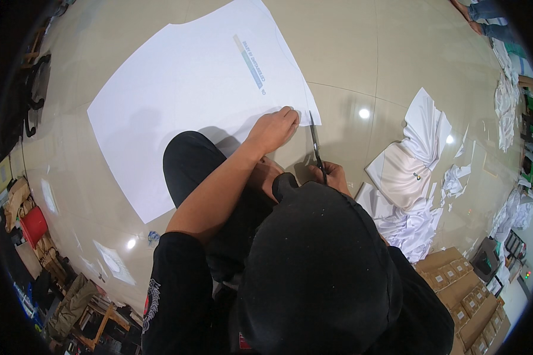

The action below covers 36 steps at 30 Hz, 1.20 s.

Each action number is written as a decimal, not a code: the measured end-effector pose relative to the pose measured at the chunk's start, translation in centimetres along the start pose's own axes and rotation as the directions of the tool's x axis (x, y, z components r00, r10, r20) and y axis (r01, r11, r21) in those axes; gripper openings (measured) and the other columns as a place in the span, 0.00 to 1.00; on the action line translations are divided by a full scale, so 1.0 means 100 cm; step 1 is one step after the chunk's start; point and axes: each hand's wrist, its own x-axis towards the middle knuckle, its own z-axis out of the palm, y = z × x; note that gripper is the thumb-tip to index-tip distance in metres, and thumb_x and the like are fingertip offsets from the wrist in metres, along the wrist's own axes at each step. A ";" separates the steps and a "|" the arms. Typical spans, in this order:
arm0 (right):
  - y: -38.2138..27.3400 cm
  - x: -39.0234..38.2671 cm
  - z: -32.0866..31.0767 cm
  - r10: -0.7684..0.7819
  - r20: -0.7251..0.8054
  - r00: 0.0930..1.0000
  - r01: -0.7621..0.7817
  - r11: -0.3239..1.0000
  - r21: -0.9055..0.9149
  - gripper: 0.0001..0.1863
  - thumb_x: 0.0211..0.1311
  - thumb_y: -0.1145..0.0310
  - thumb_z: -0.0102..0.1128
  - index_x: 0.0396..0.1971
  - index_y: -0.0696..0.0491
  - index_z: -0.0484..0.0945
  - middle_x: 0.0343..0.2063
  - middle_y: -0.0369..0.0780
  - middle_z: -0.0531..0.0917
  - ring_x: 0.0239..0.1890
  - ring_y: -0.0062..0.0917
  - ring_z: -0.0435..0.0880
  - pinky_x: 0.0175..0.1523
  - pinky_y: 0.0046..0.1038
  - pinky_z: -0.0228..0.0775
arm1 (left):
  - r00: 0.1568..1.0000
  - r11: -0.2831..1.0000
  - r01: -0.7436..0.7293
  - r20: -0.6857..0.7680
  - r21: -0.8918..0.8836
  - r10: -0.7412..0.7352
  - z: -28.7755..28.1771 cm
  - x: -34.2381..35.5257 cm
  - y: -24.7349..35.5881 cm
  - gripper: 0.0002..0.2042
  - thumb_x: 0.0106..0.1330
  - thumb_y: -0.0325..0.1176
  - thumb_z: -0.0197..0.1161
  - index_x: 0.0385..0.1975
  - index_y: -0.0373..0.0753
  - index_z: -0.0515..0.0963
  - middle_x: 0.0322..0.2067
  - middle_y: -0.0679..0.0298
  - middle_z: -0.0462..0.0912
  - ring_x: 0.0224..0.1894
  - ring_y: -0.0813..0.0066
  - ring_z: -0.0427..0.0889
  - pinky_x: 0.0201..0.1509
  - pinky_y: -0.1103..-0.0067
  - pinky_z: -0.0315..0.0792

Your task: The person sits on the floor and uses scissors to cut a large white fabric sheet along a printed pattern. They trim the edges and separate the fabric into two distinct pieces, leaving the cut pieces on the floor.

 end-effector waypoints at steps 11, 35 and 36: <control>0.002 -0.004 -0.005 -0.066 0.021 0.998 0.067 0.998 -0.019 0.17 0.68 0.59 0.75 0.28 0.56 0.82 0.20 0.34 0.81 0.19 0.16 0.77 0.24 0.24 0.70 | 1.000 1.000 -0.003 -0.015 -0.010 0.003 -0.001 0.000 0.001 0.06 0.75 0.34 0.60 0.43 0.40 0.76 0.41 0.56 0.82 0.40 0.48 0.86 0.42 0.57 0.80; -0.015 0.011 -0.011 -0.004 0.070 0.998 0.004 1.000 -0.002 0.15 0.67 0.60 0.74 0.27 0.53 0.81 0.20 0.34 0.81 0.19 0.16 0.78 0.23 0.23 0.70 | 0.999 0.999 -0.022 -0.032 -0.026 0.021 -0.002 0.000 0.000 0.05 0.75 0.33 0.60 0.44 0.41 0.75 0.41 0.56 0.81 0.38 0.48 0.86 0.40 0.58 0.79; -0.014 0.010 -0.012 0.000 0.067 0.998 0.000 1.000 -0.012 0.14 0.67 0.60 0.74 0.28 0.53 0.82 0.20 0.34 0.81 0.19 0.17 0.78 0.24 0.23 0.70 | 0.999 0.999 -0.028 -0.035 -0.022 0.027 -0.002 0.000 0.000 0.05 0.75 0.33 0.60 0.44 0.41 0.75 0.41 0.56 0.82 0.38 0.48 0.86 0.40 0.58 0.79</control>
